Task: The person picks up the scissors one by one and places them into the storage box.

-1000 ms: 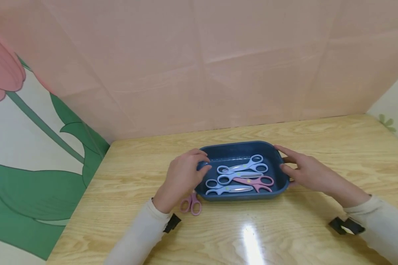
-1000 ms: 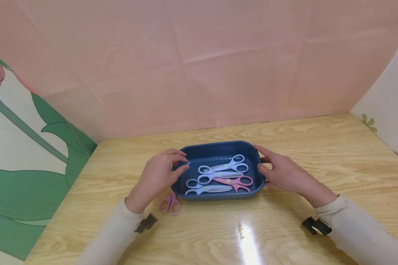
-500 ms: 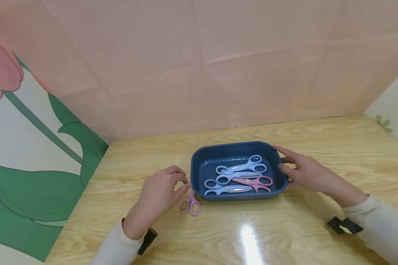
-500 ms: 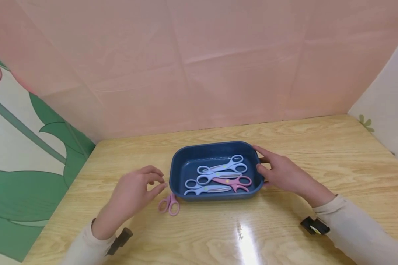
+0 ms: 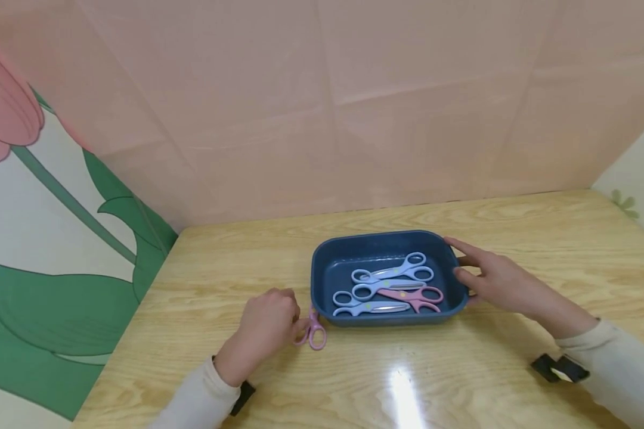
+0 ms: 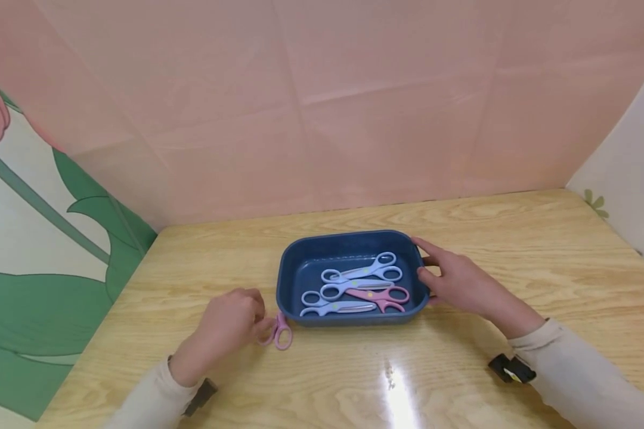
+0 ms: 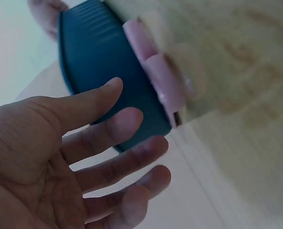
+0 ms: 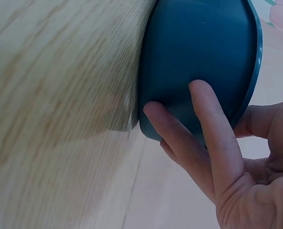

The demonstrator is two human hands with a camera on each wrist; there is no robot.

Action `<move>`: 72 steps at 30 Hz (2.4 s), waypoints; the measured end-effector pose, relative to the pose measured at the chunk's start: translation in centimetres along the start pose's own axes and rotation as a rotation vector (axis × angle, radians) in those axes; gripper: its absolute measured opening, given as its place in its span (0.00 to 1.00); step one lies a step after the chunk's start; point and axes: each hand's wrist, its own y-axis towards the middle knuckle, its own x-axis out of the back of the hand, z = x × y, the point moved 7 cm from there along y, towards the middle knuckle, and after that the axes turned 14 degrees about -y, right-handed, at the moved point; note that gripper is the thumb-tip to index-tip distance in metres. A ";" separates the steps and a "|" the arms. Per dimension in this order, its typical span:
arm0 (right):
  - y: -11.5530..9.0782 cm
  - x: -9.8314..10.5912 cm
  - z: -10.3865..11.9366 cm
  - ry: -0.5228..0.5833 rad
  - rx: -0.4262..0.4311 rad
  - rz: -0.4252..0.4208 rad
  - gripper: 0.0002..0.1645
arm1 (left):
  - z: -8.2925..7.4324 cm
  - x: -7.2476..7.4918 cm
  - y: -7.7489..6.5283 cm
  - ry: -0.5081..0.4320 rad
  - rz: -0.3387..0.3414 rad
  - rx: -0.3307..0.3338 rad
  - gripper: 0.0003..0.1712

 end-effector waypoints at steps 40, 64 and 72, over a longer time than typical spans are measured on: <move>-0.1 0.0 0.1 -0.008 0.001 0.001 0.41 | 7.6 -0.7 0.2 -0.138 0.117 0.244 0.07; -0.1 -0.1 -0.2 -0.024 -0.020 -0.011 0.41 | 9.3 -1.4 0.8 -0.172 0.120 0.193 0.08; 0.0 -0.2 -0.2 -0.033 -0.027 -0.006 0.41 | 9.4 -1.3 0.9 -0.190 0.124 0.190 0.07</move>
